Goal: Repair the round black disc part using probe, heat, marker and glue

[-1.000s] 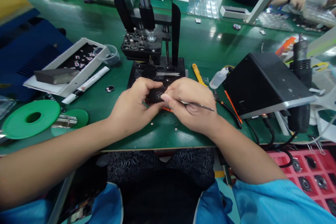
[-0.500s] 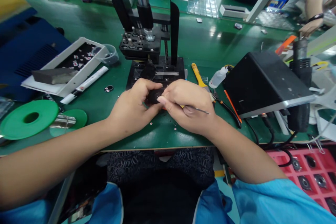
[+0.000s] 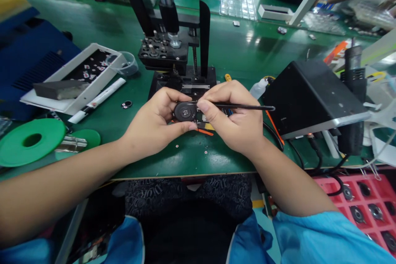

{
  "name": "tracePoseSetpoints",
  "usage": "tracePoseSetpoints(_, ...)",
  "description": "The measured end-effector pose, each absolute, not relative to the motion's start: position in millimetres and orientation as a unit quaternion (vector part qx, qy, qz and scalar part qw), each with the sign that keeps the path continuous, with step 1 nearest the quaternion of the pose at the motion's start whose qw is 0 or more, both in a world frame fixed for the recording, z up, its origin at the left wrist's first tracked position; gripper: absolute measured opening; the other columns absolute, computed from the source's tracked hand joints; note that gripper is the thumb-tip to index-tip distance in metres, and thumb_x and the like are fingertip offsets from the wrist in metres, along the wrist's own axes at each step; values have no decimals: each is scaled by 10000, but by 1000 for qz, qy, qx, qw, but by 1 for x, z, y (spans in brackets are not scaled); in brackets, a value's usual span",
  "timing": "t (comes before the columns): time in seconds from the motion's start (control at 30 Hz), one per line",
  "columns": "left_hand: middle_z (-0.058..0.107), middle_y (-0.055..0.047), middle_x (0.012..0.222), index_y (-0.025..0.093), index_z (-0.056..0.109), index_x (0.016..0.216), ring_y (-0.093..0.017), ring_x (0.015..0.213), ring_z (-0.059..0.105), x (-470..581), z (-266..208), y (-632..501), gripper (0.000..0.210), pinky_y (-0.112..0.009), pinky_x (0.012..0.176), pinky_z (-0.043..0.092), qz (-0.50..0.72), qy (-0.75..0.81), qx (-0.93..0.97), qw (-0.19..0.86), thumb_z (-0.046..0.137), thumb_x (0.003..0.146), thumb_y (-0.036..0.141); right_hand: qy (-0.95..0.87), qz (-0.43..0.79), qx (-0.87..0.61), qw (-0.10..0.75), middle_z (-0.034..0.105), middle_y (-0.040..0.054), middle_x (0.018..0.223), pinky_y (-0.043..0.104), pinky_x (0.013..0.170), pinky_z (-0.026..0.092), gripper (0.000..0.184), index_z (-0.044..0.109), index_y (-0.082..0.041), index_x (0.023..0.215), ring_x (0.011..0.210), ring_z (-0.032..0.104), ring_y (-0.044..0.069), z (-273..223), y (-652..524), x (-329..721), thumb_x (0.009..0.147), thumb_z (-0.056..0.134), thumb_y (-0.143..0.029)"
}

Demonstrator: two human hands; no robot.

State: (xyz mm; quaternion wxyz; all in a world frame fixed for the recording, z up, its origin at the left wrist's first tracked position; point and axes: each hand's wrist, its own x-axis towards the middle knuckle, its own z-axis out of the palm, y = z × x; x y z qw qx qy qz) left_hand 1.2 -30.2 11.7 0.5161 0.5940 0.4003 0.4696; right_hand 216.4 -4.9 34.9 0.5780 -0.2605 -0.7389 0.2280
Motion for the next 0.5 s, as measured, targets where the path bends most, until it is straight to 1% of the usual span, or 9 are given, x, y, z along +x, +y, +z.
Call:
tracePoseSetpoints(0.13,747,8,1007,223,577,1164,-162,893,729,1,13,-29,502,-285,763,589,472,400,584,525,911,796,156,-737,251,-258,572,833,2,932,404,814,708,148,786,-277,946,888,829,204,36,-4,218,1042,899,-272)
tracePoseSetpoints(0.3,744,3,1020,219,585,1175,-163,899,726,-1,13,-30,508,-292,773,583,474,400,586,522,919,797,156,-748,254,-260,556,855,12,950,419,837,724,155,802,-277,941,890,835,212,34,-3,218,1047,901,-330)
tracePoseSetpoints(0.4,761,-6,1026,222,583,1173,-173,908,737,-1,12,-29,511,-289,761,592,473,398,583,527,926,798,169,-744,260,-251,562,860,3,975,421,882,722,109,817,-280,976,929,843,210,33,-2,219,1037,907,-267)
tracePoseSetpoints(0.5,770,-6,1013,227,581,1163,-173,889,740,0,15,-30,510,-279,728,595,472,395,584,529,933,796,191,-737,250,-243,579,857,-3,1005,399,898,709,112,834,-287,1022,975,846,203,32,-1,219,1022,917,-212)
